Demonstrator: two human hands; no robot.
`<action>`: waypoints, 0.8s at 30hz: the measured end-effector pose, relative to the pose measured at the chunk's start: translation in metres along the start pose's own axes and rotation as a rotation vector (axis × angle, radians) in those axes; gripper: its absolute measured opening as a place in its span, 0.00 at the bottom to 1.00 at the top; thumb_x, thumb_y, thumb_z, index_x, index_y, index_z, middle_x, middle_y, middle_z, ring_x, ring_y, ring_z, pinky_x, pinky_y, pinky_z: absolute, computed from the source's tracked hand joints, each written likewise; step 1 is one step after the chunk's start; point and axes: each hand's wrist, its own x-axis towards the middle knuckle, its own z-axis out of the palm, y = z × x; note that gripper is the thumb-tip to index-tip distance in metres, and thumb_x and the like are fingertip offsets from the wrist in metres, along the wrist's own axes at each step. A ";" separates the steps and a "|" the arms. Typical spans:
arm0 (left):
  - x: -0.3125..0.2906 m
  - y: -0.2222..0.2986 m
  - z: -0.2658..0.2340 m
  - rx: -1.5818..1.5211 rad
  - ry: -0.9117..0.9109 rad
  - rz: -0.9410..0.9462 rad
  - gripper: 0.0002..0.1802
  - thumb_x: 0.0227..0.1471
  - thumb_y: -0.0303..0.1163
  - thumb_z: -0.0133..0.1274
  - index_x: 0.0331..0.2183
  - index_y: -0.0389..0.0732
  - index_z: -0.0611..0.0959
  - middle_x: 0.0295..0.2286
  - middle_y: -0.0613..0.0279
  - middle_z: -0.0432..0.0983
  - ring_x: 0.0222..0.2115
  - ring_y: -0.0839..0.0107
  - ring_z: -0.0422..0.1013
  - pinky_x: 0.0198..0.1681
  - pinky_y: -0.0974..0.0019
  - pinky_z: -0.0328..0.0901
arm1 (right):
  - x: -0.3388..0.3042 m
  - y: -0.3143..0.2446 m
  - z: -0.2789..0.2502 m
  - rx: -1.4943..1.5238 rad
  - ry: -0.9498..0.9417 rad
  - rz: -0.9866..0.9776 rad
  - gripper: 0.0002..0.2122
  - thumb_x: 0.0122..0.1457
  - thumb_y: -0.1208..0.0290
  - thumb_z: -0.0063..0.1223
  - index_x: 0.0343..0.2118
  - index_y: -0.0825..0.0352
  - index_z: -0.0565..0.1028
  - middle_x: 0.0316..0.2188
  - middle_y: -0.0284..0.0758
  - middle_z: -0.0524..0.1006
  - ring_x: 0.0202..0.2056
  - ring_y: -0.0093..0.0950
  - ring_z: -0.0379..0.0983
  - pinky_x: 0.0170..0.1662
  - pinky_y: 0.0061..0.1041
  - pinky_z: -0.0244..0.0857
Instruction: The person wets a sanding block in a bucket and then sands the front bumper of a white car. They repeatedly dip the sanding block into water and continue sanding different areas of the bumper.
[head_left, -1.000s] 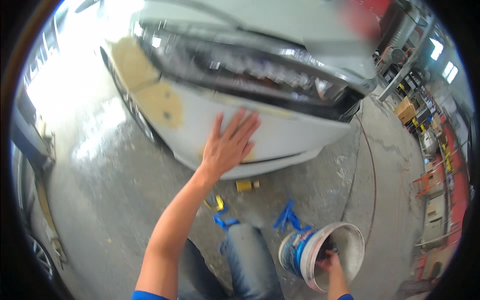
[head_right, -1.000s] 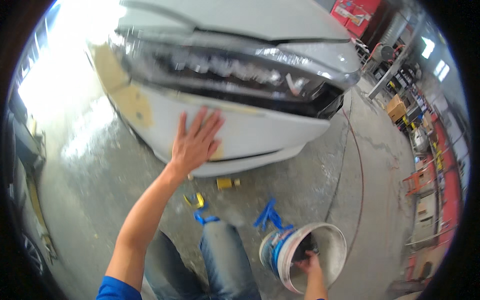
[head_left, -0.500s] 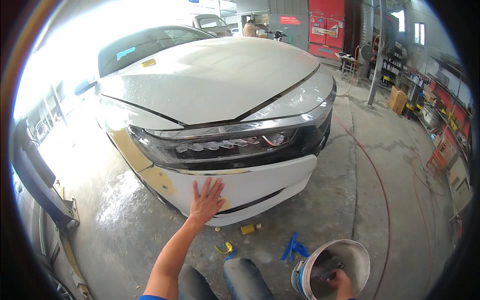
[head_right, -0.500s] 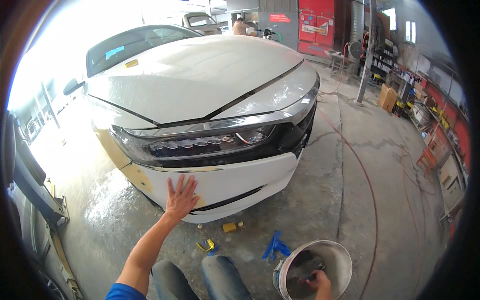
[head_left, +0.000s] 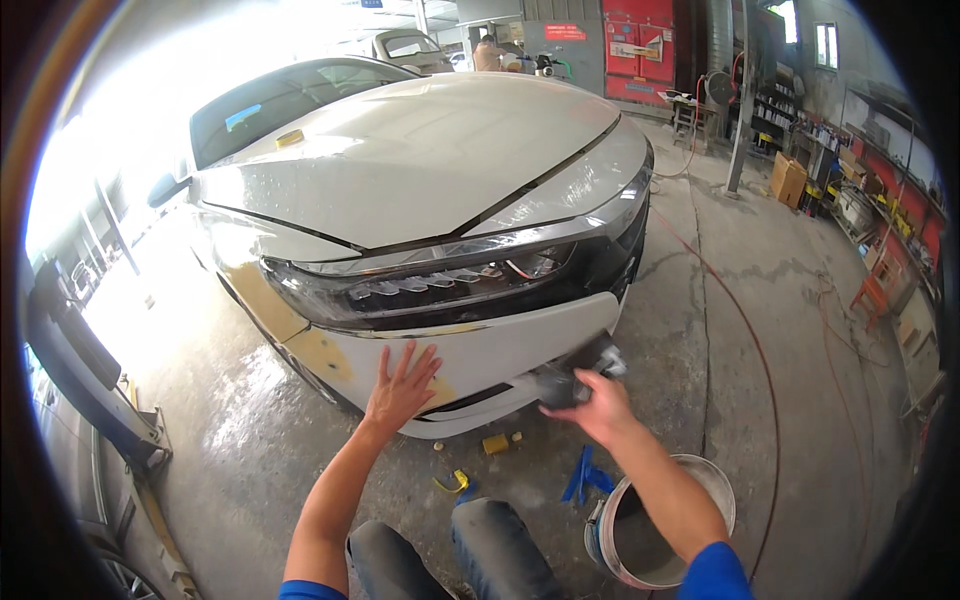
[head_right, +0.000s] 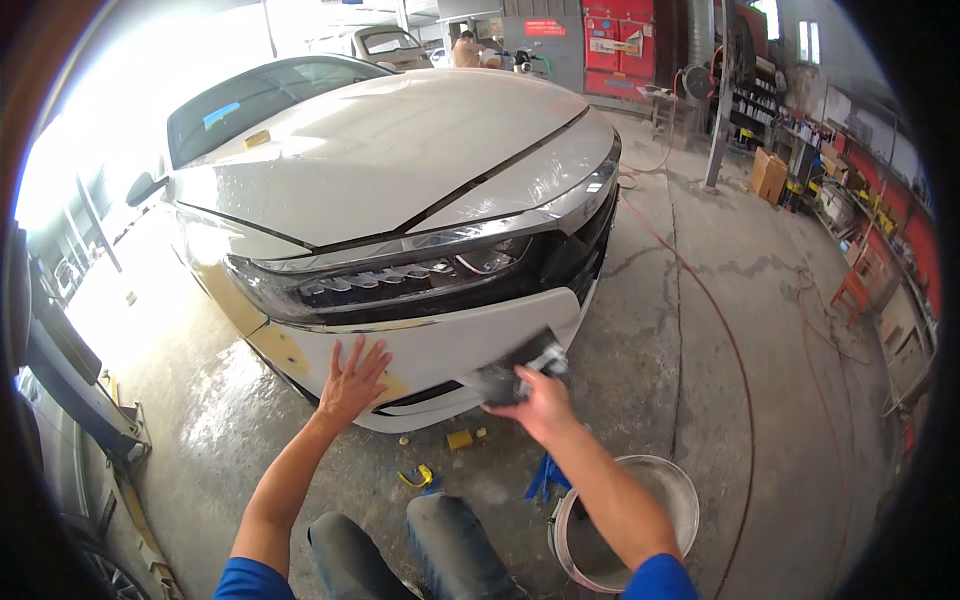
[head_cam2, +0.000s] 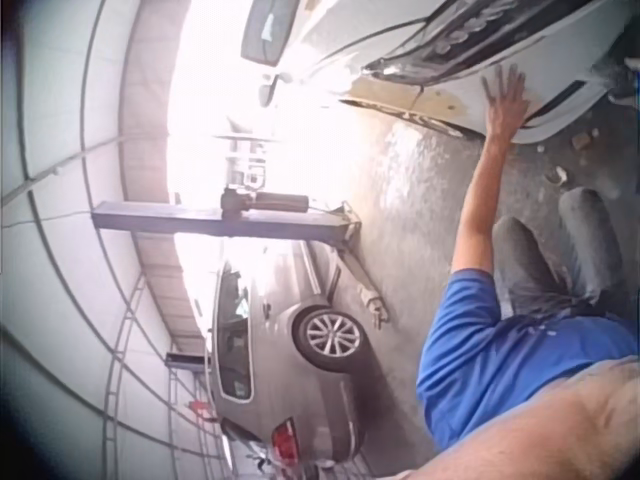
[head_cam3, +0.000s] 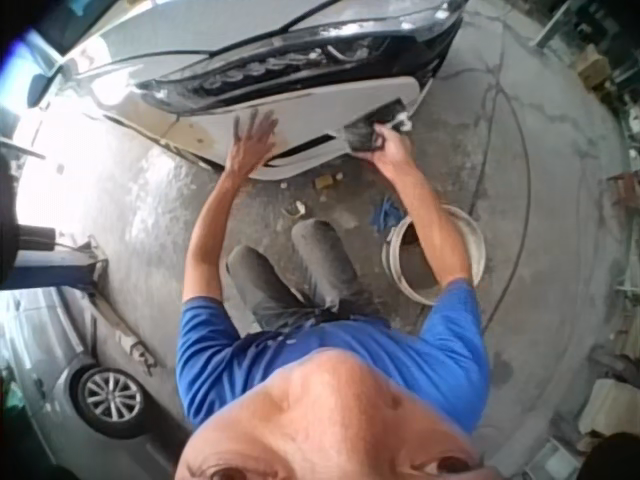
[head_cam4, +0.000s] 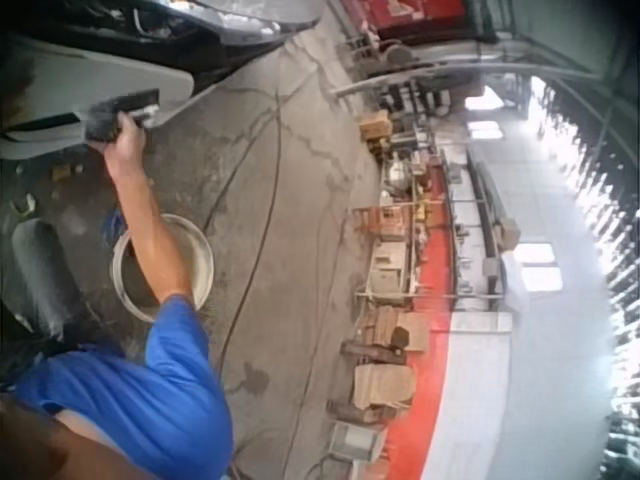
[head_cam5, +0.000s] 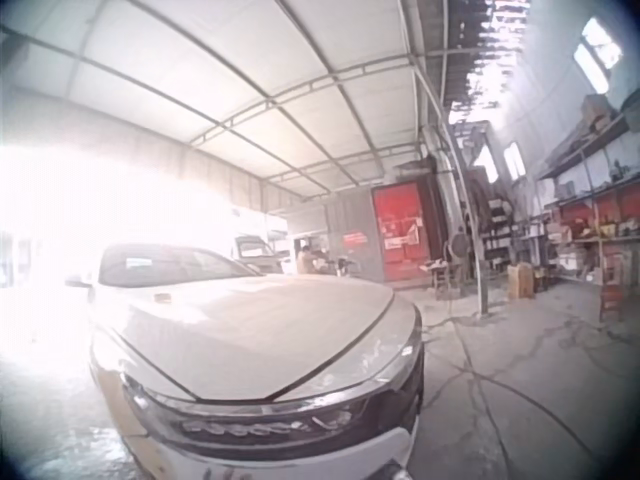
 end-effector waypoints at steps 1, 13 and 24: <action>0.004 -0.002 -0.002 -0.006 0.004 0.005 0.39 0.51 0.55 0.57 0.61 0.50 0.71 0.67 0.63 0.52 0.69 0.54 0.42 0.68 0.33 0.39 | 0.014 -0.001 0.024 0.021 -0.027 0.014 0.16 0.65 0.68 0.47 0.53 0.68 0.67 0.51 0.43 0.73 0.54 0.48 0.70 0.53 0.64 0.68; 0.093 -0.002 -0.013 -0.031 0.025 0.257 0.40 0.56 0.51 0.53 0.63 0.40 0.65 0.67 0.56 0.52 0.68 0.62 0.47 0.71 0.54 0.42 | 0.034 0.040 -0.086 -0.011 0.254 0.074 0.17 0.65 0.64 0.45 0.52 0.67 0.72 0.49 0.44 0.78 0.51 0.46 0.74 0.52 0.58 0.68; 0.092 -0.016 -0.020 -0.369 0.117 0.282 0.32 0.56 0.33 0.55 0.61 0.38 0.70 0.63 0.60 0.62 0.66 0.64 0.56 0.67 0.57 0.54 | -0.033 0.060 -0.224 -0.563 0.665 -0.154 0.18 0.61 0.64 0.58 0.52 0.64 0.74 0.45 0.31 0.78 0.42 0.26 0.76 0.35 0.32 0.72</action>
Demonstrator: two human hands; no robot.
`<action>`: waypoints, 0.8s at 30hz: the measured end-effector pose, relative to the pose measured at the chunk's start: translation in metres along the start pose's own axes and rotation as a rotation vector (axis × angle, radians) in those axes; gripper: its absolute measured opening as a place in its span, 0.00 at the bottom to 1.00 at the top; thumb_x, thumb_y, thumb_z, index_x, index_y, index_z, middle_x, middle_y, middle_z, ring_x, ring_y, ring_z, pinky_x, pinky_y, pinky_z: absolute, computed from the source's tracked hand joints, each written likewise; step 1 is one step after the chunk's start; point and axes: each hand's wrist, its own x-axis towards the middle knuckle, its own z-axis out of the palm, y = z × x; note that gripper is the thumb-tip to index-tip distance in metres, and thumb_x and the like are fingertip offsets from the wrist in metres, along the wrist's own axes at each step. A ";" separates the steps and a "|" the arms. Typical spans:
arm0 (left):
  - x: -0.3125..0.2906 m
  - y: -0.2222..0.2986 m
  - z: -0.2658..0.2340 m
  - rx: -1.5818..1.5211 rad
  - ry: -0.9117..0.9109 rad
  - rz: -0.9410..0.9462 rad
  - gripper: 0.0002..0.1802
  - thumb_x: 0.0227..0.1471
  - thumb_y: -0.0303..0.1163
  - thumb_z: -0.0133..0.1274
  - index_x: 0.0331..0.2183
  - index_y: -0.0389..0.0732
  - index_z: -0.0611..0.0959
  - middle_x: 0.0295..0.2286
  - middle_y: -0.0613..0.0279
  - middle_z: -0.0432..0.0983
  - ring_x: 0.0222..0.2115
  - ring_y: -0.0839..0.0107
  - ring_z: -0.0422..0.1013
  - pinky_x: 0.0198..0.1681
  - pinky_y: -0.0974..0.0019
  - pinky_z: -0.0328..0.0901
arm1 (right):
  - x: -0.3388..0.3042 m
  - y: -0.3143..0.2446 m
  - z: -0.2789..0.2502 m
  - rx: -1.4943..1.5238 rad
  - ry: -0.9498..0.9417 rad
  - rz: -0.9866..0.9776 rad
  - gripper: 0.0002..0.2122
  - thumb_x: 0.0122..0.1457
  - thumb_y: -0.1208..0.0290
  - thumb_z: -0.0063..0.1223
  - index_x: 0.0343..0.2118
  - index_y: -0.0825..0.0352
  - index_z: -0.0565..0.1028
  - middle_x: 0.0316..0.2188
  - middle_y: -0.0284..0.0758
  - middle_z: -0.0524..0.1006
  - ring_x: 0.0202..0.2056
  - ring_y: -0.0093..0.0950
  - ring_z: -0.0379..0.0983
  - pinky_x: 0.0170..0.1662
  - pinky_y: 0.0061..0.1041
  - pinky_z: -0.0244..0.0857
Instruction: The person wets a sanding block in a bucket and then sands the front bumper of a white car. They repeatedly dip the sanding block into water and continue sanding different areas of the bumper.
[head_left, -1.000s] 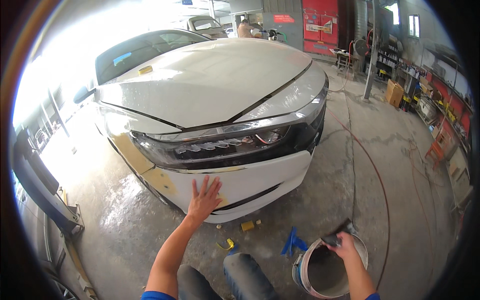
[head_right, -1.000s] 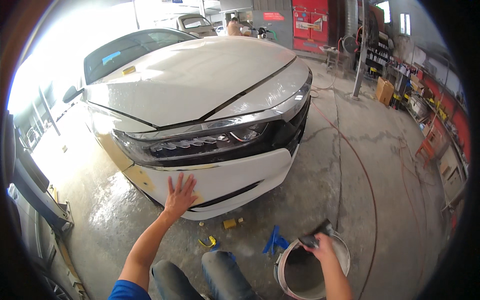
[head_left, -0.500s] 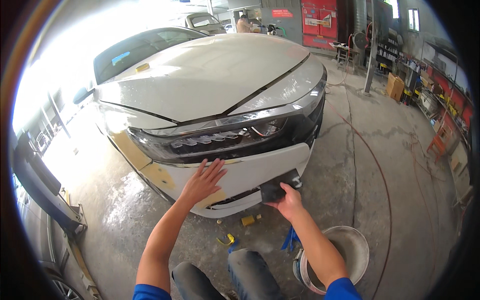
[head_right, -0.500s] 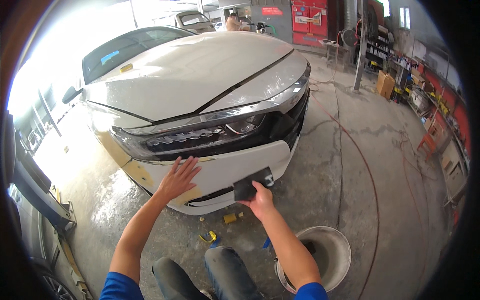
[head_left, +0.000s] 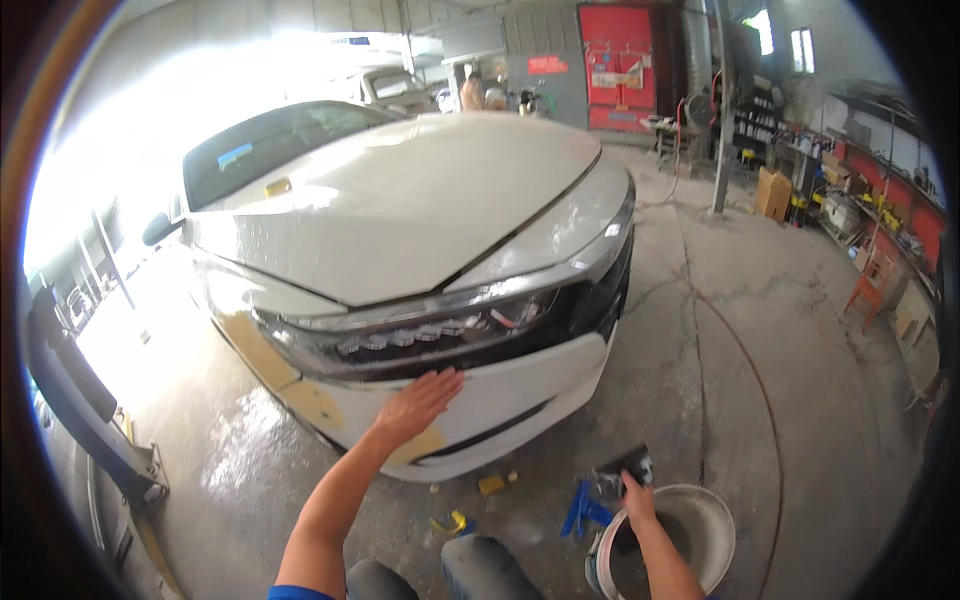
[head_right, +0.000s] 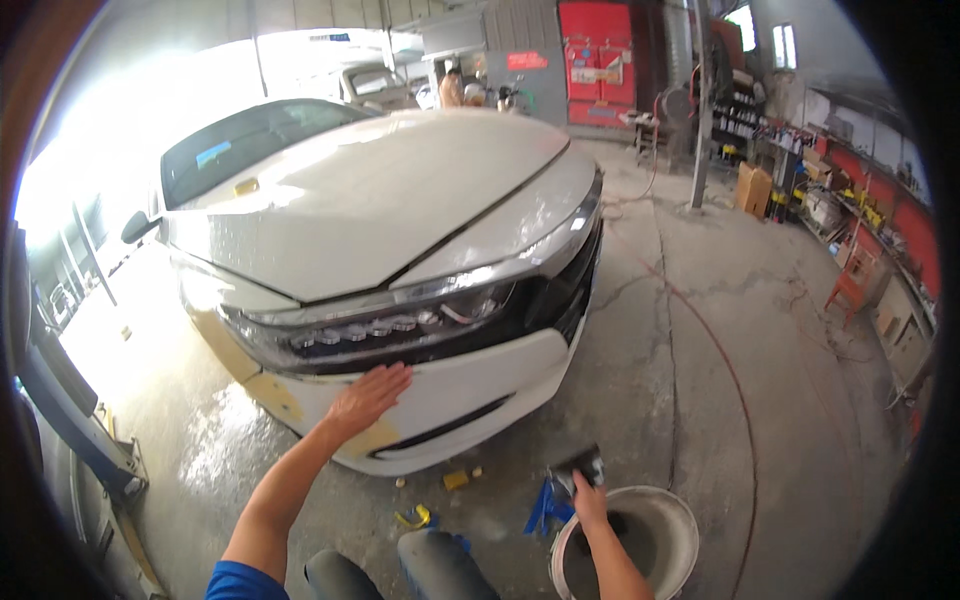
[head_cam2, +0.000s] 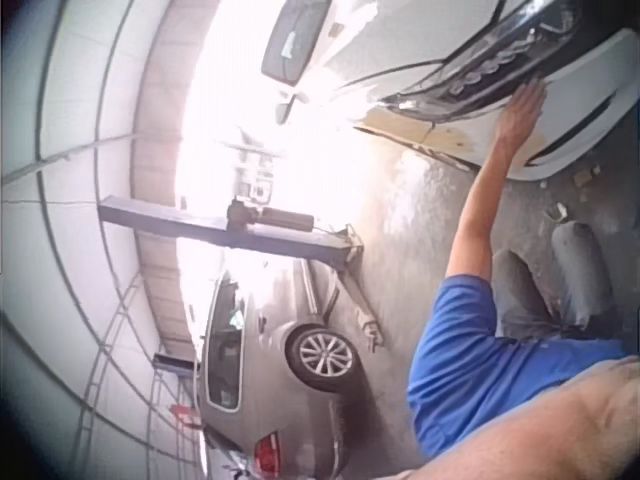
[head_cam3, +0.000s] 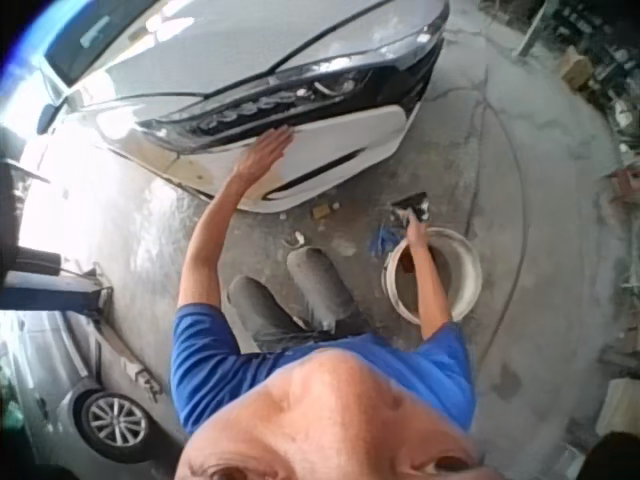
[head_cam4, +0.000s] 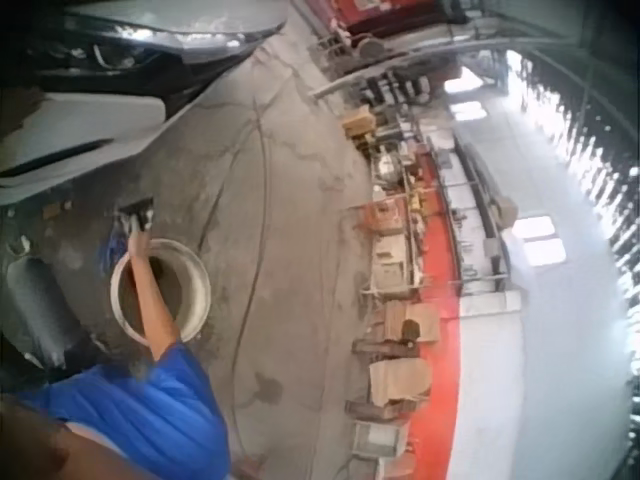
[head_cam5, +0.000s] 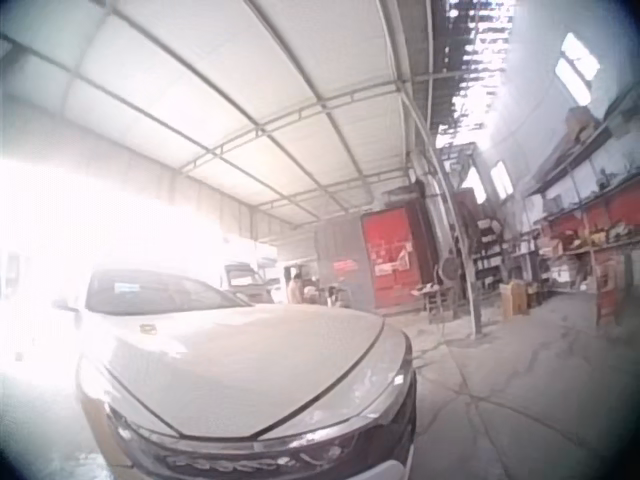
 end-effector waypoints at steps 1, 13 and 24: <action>0.002 0.001 0.002 -0.014 -0.015 -0.008 0.32 0.56 0.33 0.55 0.61 0.39 0.69 0.64 0.60 0.61 0.66 0.65 0.55 0.68 0.57 0.53 | -0.002 0.017 -0.029 0.164 0.017 -0.068 0.19 0.60 0.62 0.60 0.51 0.62 0.74 0.44 0.31 0.78 0.44 0.27 0.76 0.36 0.32 0.71; 0.043 0.015 0.016 0.173 -0.154 0.081 0.31 0.60 0.29 0.40 0.64 0.34 0.61 0.67 0.52 0.52 0.68 0.60 0.50 0.71 0.58 0.48 | -0.061 0.067 -0.107 0.264 0.351 0.204 0.32 0.58 0.62 0.63 0.63 0.66 0.64 0.57 0.42 0.68 0.51 0.43 0.70 0.44 0.49 0.75; -0.015 -0.029 0.015 -0.049 -0.108 0.119 0.34 0.58 0.29 0.47 0.64 0.37 0.63 0.66 0.57 0.55 0.67 0.63 0.52 0.70 0.55 0.48 | -0.050 0.084 -0.079 0.300 0.370 0.018 0.22 0.62 0.67 0.54 0.59 0.63 0.67 0.50 0.34 0.75 0.35 0.26 0.77 0.22 0.23 0.68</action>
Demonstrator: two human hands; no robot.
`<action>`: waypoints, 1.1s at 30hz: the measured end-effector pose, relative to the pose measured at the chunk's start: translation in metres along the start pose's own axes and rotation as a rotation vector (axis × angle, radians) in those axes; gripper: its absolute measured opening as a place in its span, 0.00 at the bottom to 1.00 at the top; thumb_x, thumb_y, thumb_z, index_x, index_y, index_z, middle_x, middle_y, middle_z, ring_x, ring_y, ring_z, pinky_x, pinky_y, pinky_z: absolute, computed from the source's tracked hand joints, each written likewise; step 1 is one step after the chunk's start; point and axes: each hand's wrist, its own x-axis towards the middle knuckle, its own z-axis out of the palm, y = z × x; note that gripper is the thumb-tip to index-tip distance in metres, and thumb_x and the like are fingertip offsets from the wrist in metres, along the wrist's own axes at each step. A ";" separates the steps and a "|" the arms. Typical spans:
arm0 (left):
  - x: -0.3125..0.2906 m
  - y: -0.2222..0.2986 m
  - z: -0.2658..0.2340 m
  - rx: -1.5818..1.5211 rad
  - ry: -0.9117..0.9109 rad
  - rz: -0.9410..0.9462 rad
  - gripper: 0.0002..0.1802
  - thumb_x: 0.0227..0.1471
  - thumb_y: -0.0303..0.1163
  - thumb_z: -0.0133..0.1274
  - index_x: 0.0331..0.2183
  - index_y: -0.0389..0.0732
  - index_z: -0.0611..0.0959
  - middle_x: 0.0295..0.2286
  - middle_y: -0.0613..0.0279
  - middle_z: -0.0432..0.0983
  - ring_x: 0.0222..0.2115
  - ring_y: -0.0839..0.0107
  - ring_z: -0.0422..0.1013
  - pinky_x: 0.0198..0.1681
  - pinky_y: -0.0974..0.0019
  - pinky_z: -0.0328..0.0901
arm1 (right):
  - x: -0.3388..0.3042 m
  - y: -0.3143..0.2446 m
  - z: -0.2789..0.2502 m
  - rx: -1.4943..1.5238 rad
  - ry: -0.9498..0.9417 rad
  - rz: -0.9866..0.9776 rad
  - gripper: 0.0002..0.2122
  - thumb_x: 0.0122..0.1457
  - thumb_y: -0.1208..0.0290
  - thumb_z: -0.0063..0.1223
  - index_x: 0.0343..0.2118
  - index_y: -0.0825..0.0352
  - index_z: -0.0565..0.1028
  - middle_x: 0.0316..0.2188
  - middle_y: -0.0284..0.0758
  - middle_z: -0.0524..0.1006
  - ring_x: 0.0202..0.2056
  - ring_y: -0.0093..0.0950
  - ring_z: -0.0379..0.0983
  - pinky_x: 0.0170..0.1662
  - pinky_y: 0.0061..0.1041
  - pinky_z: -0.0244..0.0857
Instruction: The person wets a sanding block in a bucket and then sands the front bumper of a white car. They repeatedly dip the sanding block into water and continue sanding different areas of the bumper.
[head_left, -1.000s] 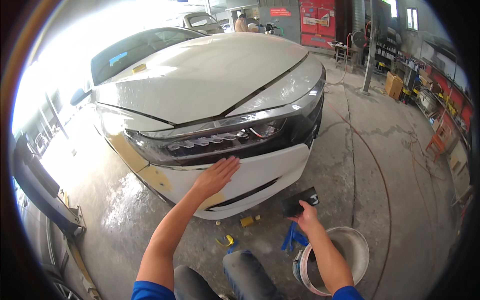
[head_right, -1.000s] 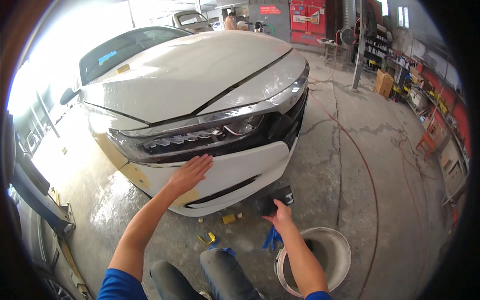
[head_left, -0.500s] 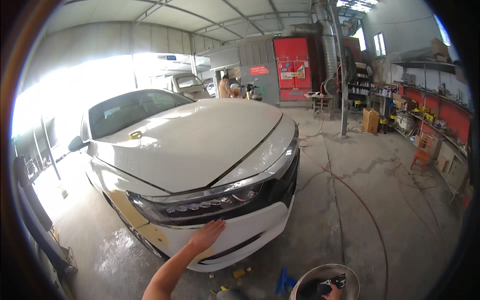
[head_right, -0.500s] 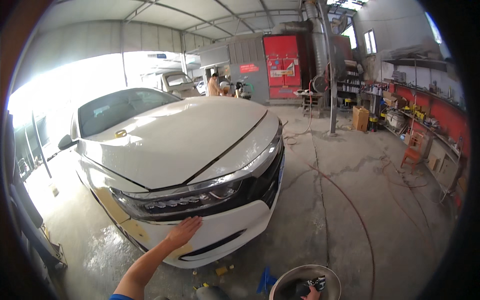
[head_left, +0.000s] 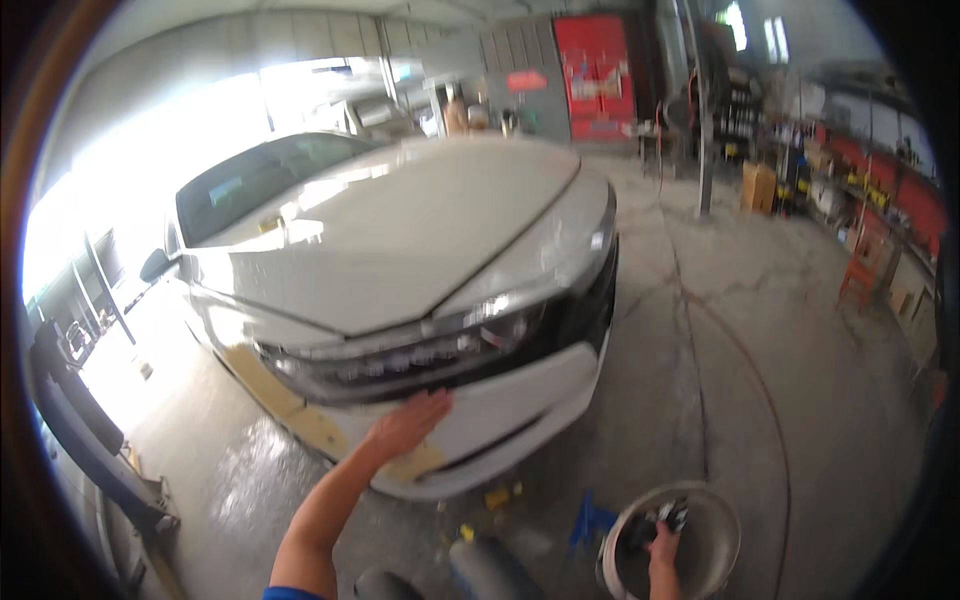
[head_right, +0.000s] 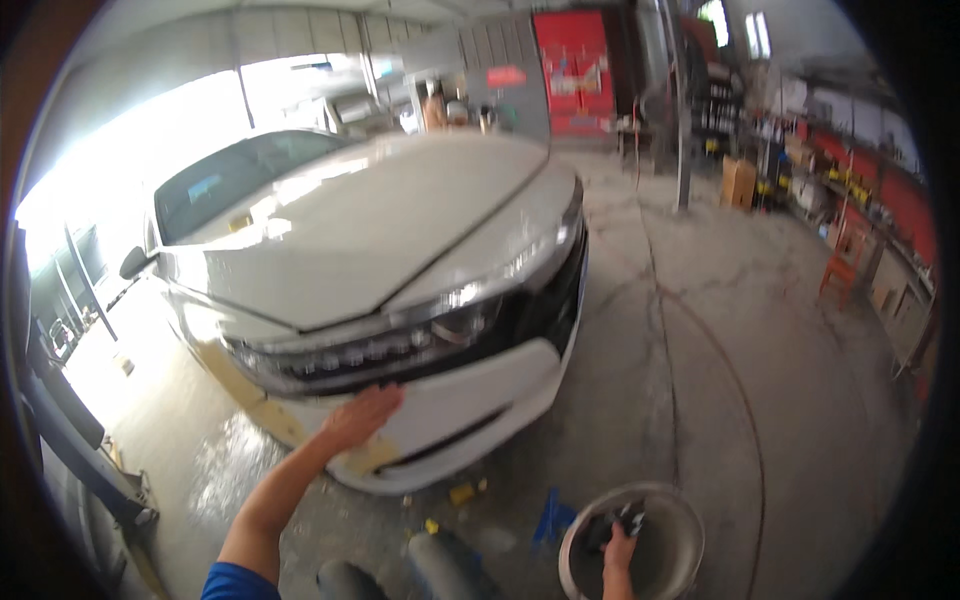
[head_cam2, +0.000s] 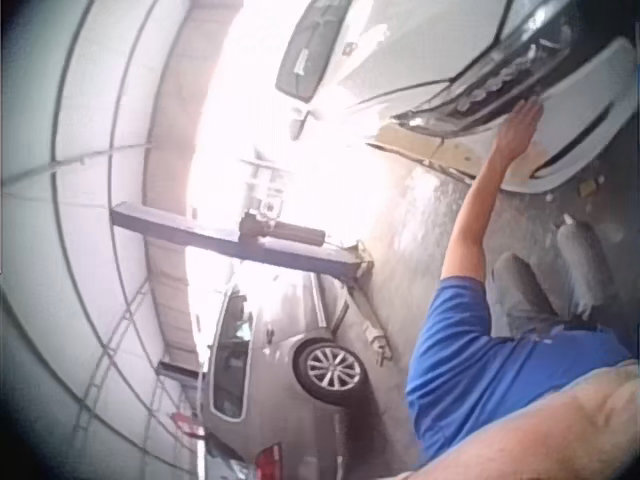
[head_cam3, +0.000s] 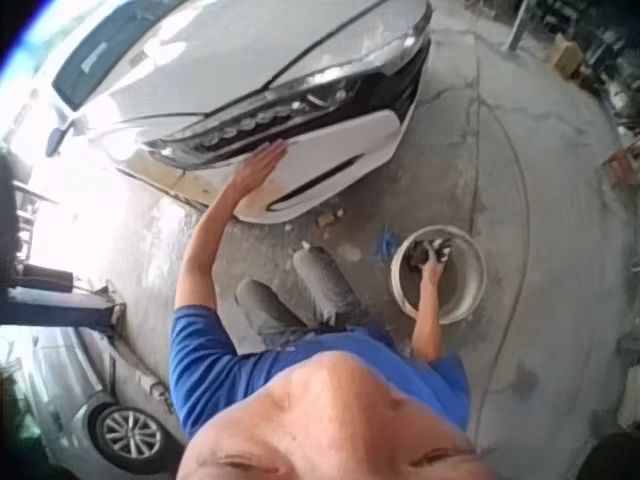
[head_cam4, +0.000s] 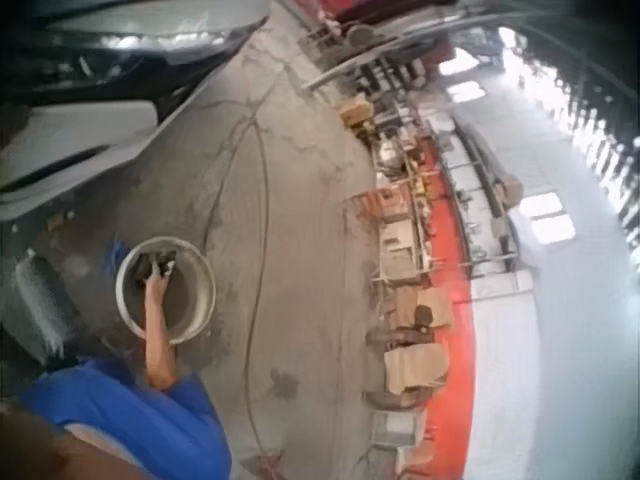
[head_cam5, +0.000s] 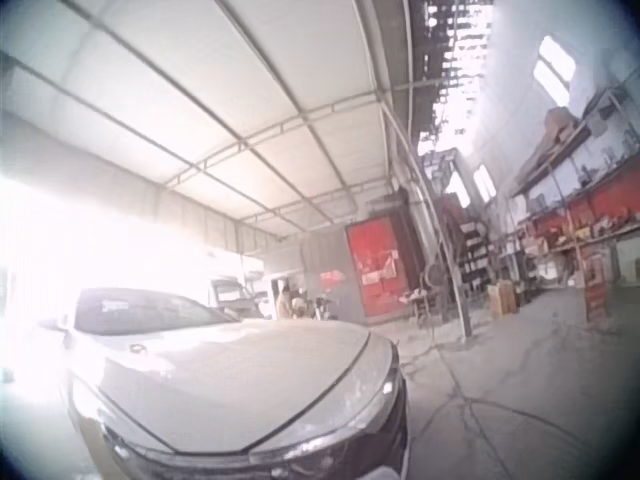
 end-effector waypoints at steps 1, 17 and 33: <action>-0.003 0.002 -0.002 0.023 -0.030 -0.045 0.34 0.57 0.29 0.48 0.64 0.37 0.63 0.66 0.56 0.55 0.67 0.62 0.52 0.70 0.55 0.48 | -0.009 -0.006 -0.005 0.005 -0.020 0.039 0.22 0.62 0.67 0.54 0.59 0.61 0.67 0.49 0.33 0.75 0.35 0.25 0.77 0.22 0.23 0.68; -0.004 0.001 -0.030 0.174 0.021 0.085 0.25 0.53 0.28 0.49 0.54 0.34 0.78 0.58 0.57 0.70 0.62 0.63 0.63 0.62 0.59 0.62 | -0.111 -0.085 0.262 0.002 -0.542 -0.601 0.12 0.68 0.71 0.49 0.48 0.73 0.76 0.31 0.28 0.76 0.31 0.15 0.65 0.35 0.22 0.64; -0.009 -0.002 -0.017 0.358 0.229 0.047 0.19 0.53 0.31 0.55 0.47 0.45 0.86 0.54 0.73 0.75 0.54 0.71 0.69 0.55 0.67 0.68 | -0.089 -0.129 0.355 -0.827 -0.706 -1.786 0.29 0.49 0.75 0.54 0.57 0.76 0.68 0.61 0.53 0.65 0.62 0.48 0.63 0.63 0.43 0.60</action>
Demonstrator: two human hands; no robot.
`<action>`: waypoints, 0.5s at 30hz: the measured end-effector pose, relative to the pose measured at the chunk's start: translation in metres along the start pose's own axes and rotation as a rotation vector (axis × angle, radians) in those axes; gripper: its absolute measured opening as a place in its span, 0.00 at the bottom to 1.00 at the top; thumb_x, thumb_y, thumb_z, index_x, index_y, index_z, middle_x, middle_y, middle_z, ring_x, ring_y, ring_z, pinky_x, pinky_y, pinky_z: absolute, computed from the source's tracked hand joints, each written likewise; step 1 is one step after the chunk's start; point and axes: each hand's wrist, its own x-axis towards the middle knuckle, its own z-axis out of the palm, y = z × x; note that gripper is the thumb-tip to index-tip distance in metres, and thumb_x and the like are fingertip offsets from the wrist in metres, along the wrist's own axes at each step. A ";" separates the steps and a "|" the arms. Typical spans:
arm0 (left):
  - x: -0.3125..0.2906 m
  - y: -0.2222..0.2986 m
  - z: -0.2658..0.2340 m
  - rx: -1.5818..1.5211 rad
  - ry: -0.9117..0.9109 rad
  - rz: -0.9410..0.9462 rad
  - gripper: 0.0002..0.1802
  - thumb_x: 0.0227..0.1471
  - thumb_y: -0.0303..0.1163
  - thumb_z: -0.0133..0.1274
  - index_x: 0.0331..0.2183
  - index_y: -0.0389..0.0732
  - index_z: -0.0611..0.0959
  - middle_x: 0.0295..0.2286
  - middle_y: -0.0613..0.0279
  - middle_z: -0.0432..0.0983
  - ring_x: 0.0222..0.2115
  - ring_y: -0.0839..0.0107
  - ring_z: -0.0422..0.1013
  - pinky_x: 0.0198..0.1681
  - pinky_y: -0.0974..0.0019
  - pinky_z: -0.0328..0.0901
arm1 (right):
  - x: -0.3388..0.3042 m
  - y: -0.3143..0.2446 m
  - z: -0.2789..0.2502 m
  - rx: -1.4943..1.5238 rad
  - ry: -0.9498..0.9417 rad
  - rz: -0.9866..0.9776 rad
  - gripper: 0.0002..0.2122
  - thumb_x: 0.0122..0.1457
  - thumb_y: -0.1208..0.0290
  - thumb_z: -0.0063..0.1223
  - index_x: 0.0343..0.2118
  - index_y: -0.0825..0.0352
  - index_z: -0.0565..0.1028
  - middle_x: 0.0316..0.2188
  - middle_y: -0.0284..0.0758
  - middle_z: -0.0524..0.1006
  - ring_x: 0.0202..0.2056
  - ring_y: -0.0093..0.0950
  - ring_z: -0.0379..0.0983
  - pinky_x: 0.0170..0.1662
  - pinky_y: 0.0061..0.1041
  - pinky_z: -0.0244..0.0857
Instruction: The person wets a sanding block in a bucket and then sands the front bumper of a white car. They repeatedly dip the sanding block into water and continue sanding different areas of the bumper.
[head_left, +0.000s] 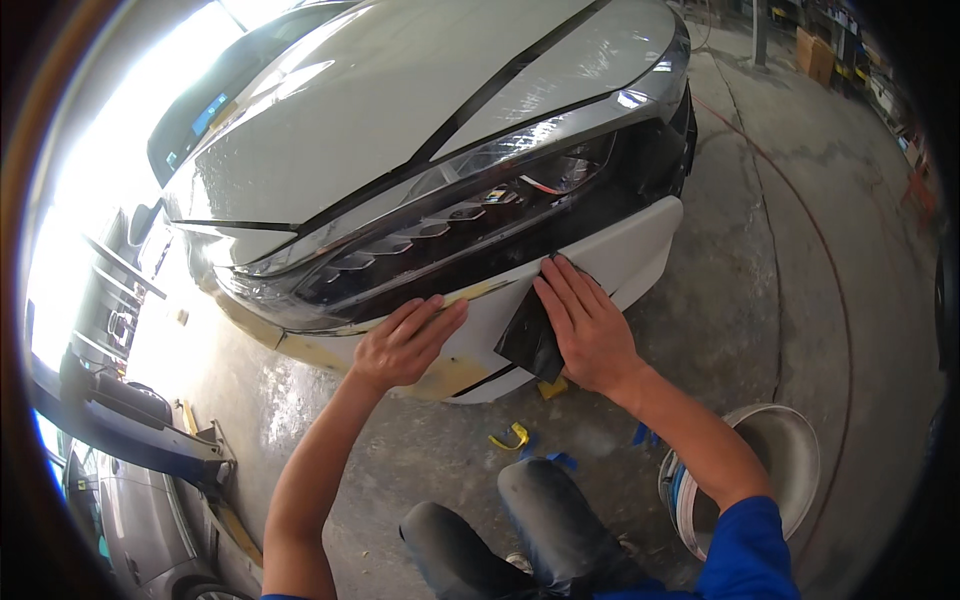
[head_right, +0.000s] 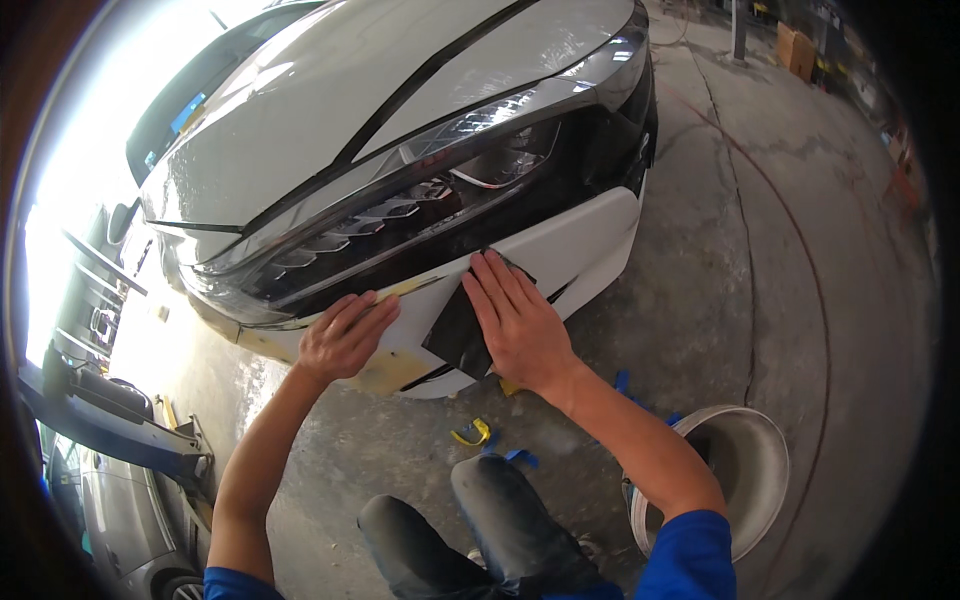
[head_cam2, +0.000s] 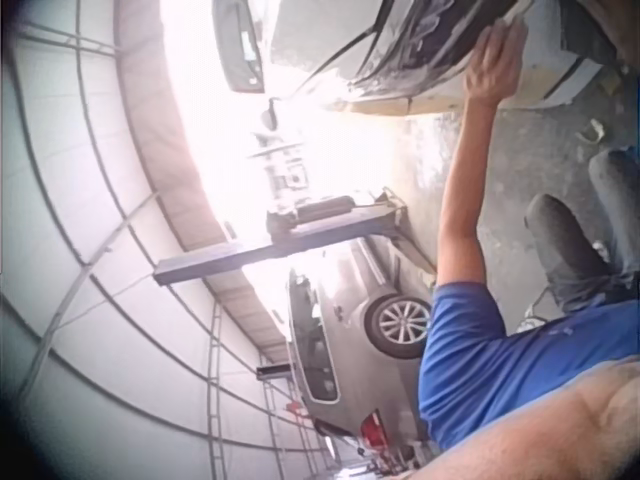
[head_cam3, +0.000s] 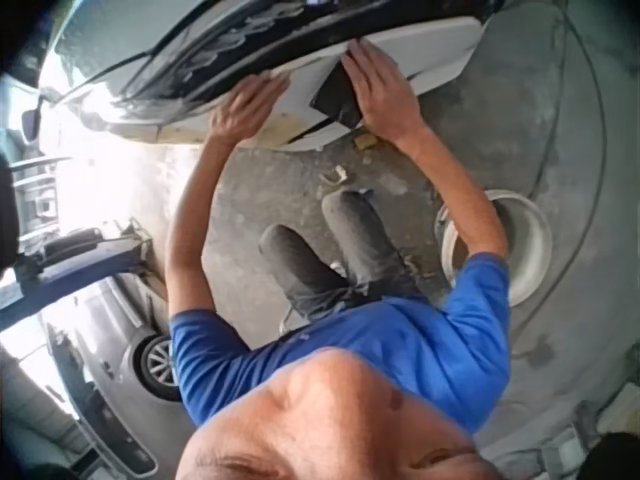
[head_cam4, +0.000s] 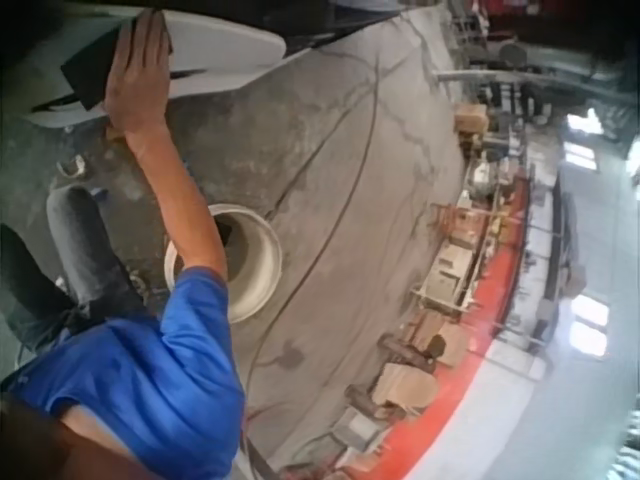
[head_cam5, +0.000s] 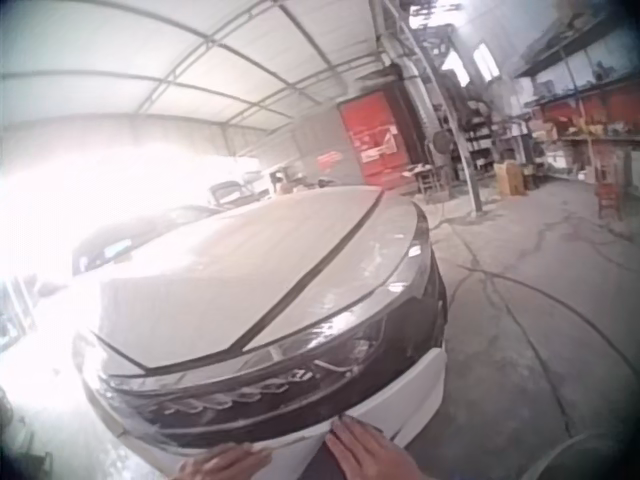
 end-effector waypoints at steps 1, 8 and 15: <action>0.000 0.000 -0.001 0.007 -0.003 0.000 0.19 0.52 0.31 0.55 0.47 0.45 0.86 0.54 0.74 0.75 0.54 0.71 0.69 0.55 0.67 0.68 | 0.002 -0.002 -0.001 0.040 -0.001 0.031 0.29 0.49 0.74 0.54 0.57 0.76 0.68 0.61 0.53 0.65 0.62 0.48 0.63 0.62 0.43 0.60; 0.000 -0.001 0.000 -0.007 -0.010 -0.004 0.19 0.51 0.31 0.56 0.47 0.46 0.86 0.54 0.75 0.74 0.54 0.71 0.70 0.55 0.67 0.68 | 0.024 -0.015 -0.015 0.287 -0.091 -0.113 0.26 0.51 0.72 0.54 0.55 0.75 0.70 0.58 0.50 0.69 0.61 0.46 0.65 0.62 0.42 0.62; -0.016 0.000 0.007 -0.015 0.054 -0.055 0.16 0.50 0.33 0.56 0.44 0.48 0.85 0.51 0.70 0.76 0.50 0.72 0.71 0.56 0.62 0.67 | 0.040 0.017 -0.021 0.212 -0.235 -0.468 0.22 0.57 0.72 0.46 0.56 0.66 0.73 0.61 0.47 0.68 0.64 0.42 0.63 0.64 0.38 0.62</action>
